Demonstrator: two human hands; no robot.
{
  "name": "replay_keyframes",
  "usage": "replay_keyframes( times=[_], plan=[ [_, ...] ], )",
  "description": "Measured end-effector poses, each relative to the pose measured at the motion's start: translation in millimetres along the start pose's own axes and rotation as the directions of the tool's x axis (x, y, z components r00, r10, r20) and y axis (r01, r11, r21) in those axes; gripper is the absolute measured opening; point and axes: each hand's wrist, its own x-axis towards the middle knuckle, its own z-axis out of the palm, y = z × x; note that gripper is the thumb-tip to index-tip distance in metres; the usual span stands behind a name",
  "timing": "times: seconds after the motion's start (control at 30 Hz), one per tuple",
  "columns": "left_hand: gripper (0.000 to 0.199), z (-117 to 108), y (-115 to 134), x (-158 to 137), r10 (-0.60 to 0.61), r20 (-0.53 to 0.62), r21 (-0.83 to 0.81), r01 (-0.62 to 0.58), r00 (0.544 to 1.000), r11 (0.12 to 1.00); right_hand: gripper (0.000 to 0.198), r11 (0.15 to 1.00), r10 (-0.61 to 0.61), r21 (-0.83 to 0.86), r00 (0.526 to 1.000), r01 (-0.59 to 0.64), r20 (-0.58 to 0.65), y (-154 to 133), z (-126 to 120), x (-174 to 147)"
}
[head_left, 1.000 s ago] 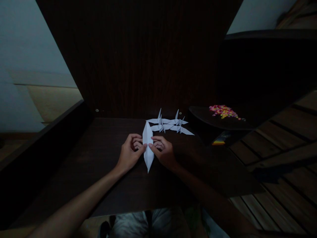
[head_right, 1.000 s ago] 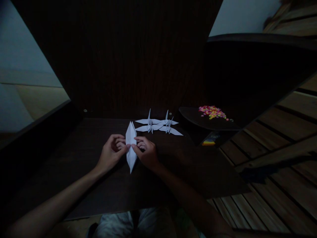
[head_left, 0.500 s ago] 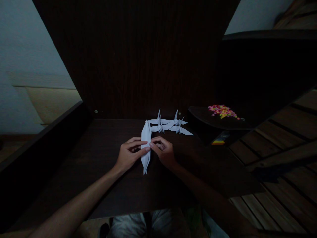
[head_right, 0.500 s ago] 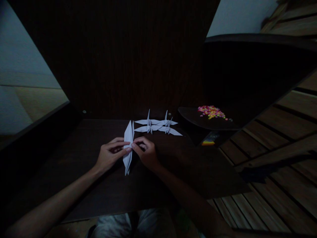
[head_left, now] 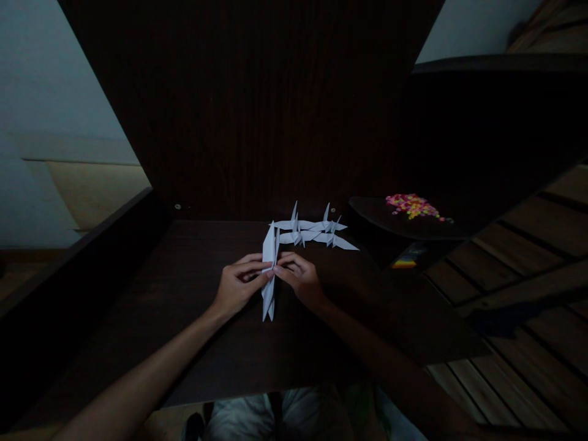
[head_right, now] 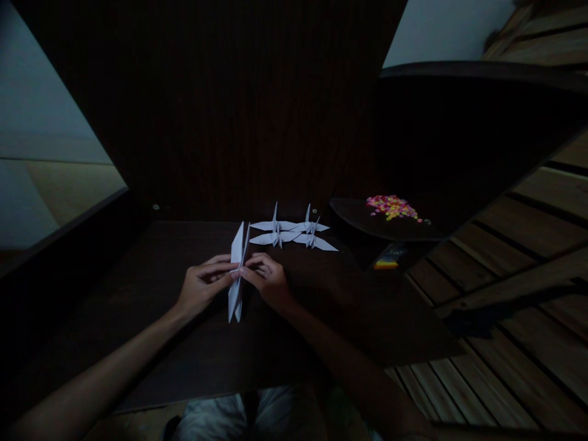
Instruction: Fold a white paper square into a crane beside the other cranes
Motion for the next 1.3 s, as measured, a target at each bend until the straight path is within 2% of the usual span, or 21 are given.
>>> replay_keyframes(
  times=[0.13, 0.3, 0.53, 0.8, 1.0, 1.13, 1.3],
  plan=[
    [0.013, -0.4, -0.3, 0.3, -0.015, -0.010, 0.013, 0.015, 1.000, 1.000, 0.019, 1.000, -0.003, -0.018, 0.999, 0.002, -0.032, -1.8, -0.3, 0.9],
    [0.014, -1.9, 1.1, 0.9, -0.065, -0.046, 0.042, 0.067, 0.997, 0.997, 0.015, 0.998, -0.041, -0.049, 0.998, 0.038, -0.052, -1.0, -2.0, 2.2],
    [0.015, -4.0, 1.6, 3.3, -0.061, -0.084, 0.107, 0.069, 0.995, 0.992, 0.014, 0.997, -0.039, -0.062, 0.997, 0.035, -0.064, -1.0, -0.6, 1.3],
    [0.018, -0.6, -1.4, 3.1, -0.073, -0.105, 0.118, 0.085, 0.992, 0.989, 0.024, 1.000, -0.012, 0.011, 0.996, 0.013, -0.084, -0.9, 2.0, 1.3],
    [0.019, -2.4, -6.5, 4.1, -0.055, -0.135, 0.155, 0.076, 0.989, 0.985, 0.015, 0.998, -0.052, -0.038, 0.997, 0.050, -0.050, -2.7, 3.0, -1.4],
    [0.019, -4.0, -7.0, 3.7, -0.025, -0.137, 0.161, 0.047, 0.990, 0.986, 0.012, 0.997, -0.027, -0.070, 0.998, 0.024, -0.051, -4.7, 2.6, -2.0],
    [0.014, -3.0, -2.5, 3.9, -0.074, -0.153, 0.138, 0.095, 0.985, 0.986, 0.010, 0.993, -0.014, -0.119, 0.999, 0.008, -0.050, -7.3, 1.6, -1.2]
  ],
)
